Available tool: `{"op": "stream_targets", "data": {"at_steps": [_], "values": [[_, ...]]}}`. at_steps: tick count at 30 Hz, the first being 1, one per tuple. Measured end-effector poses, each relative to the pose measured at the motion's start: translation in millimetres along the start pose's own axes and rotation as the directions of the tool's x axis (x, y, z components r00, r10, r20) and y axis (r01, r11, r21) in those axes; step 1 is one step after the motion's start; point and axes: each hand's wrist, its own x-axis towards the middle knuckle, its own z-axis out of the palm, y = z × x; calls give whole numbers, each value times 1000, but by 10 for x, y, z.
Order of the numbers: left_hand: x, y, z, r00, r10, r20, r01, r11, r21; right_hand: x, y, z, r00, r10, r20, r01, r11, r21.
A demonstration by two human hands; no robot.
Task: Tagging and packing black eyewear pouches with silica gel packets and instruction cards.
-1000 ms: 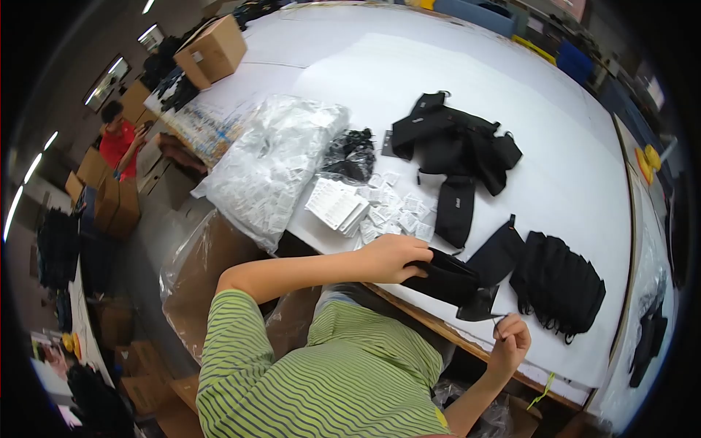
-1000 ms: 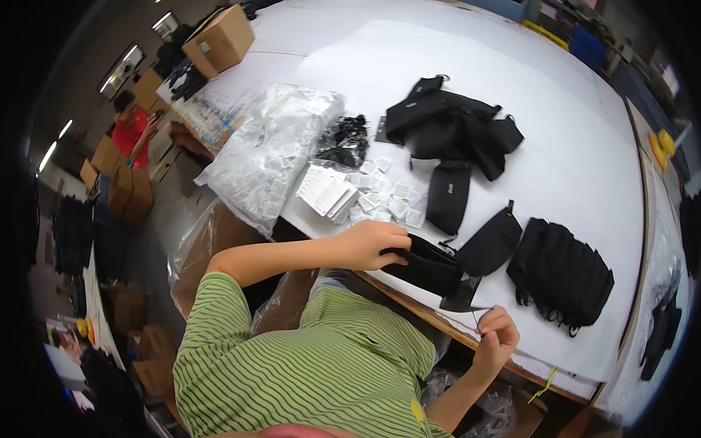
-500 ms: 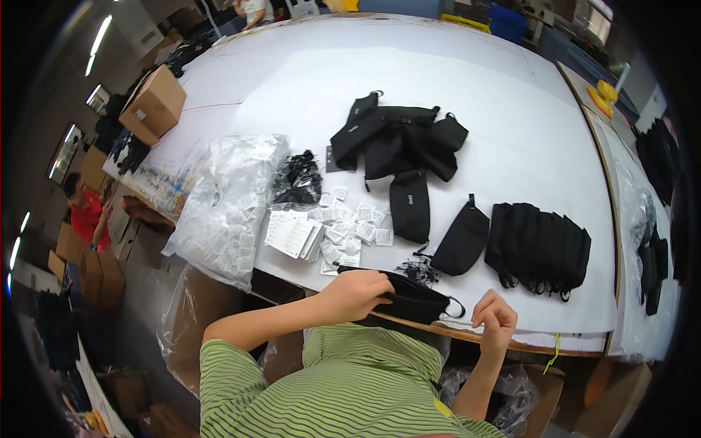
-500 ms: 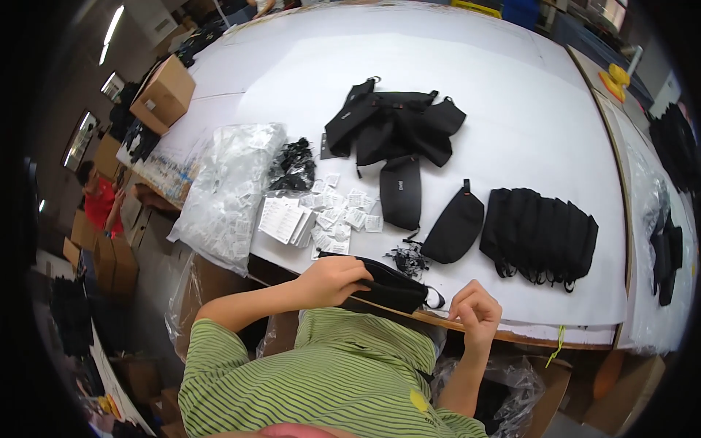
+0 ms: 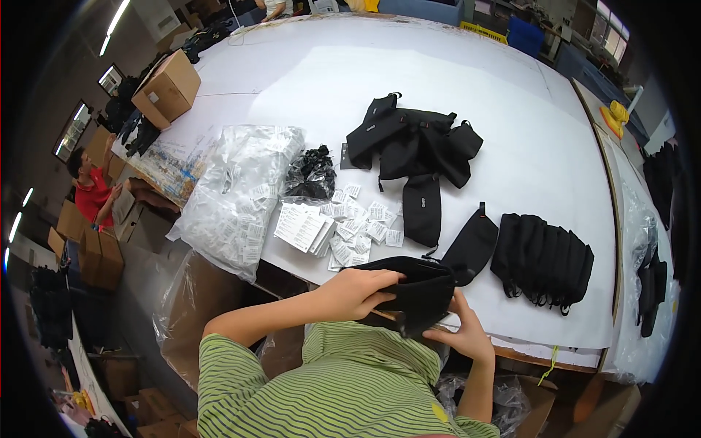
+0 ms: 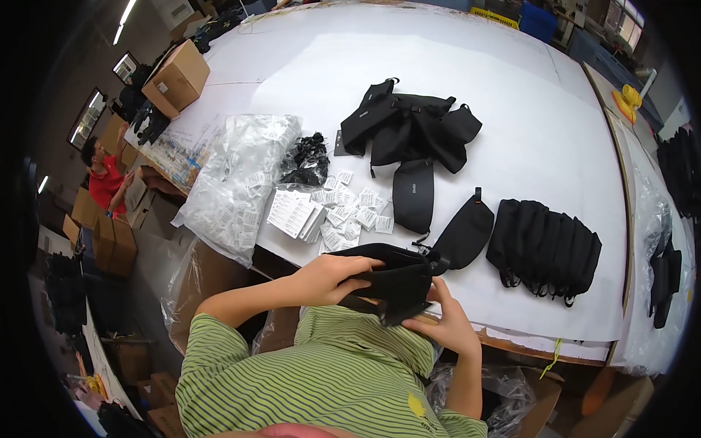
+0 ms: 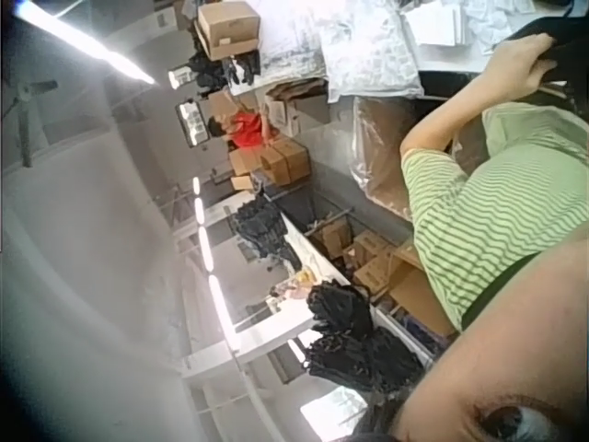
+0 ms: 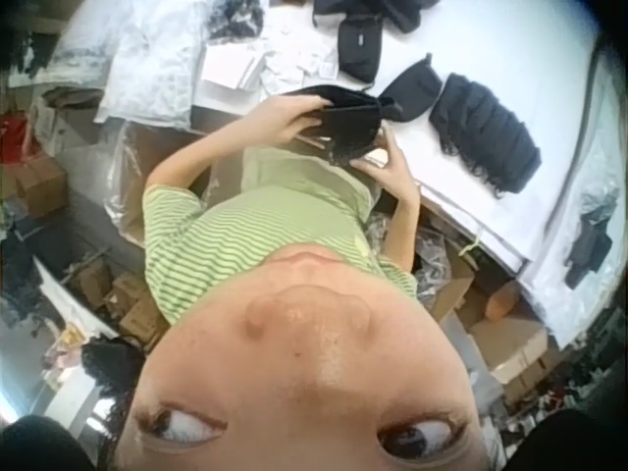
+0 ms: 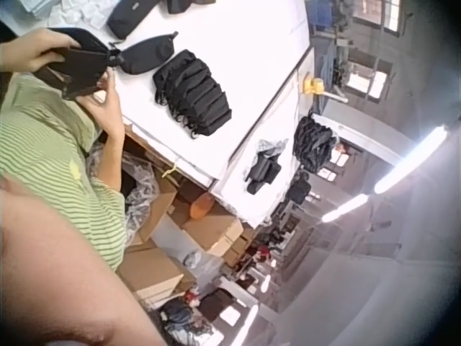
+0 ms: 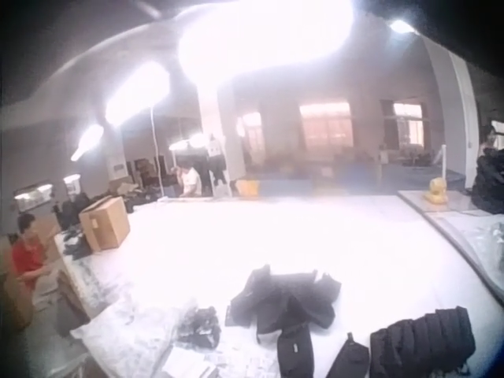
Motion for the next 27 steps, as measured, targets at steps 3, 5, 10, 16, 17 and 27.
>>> {"op": "stream_targets", "data": {"at_steps": [3,5,10,16,17,27], "values": [[-95,-37,-42,998,-54,-26,54,998,-18,-52,182,16,964,251,93,-261,958,118],[-119,-47,-34,995,-95,-23,95,995,-23,-88,384,-13,969,248,25,-246,936,251],[-102,-58,28,994,-42,-99,39,999,-37,-28,257,168,976,217,35,-182,707,683],[-17,-3,232,998,-32,-57,23,988,-154,175,374,583,918,373,-135,-134,614,778],[-15,5,237,997,-34,-66,19,976,-215,151,450,568,919,371,-134,-135,614,778],[-148,-80,116,981,-153,-117,125,968,-217,-23,569,292,871,488,-60,-327,666,671]]}}
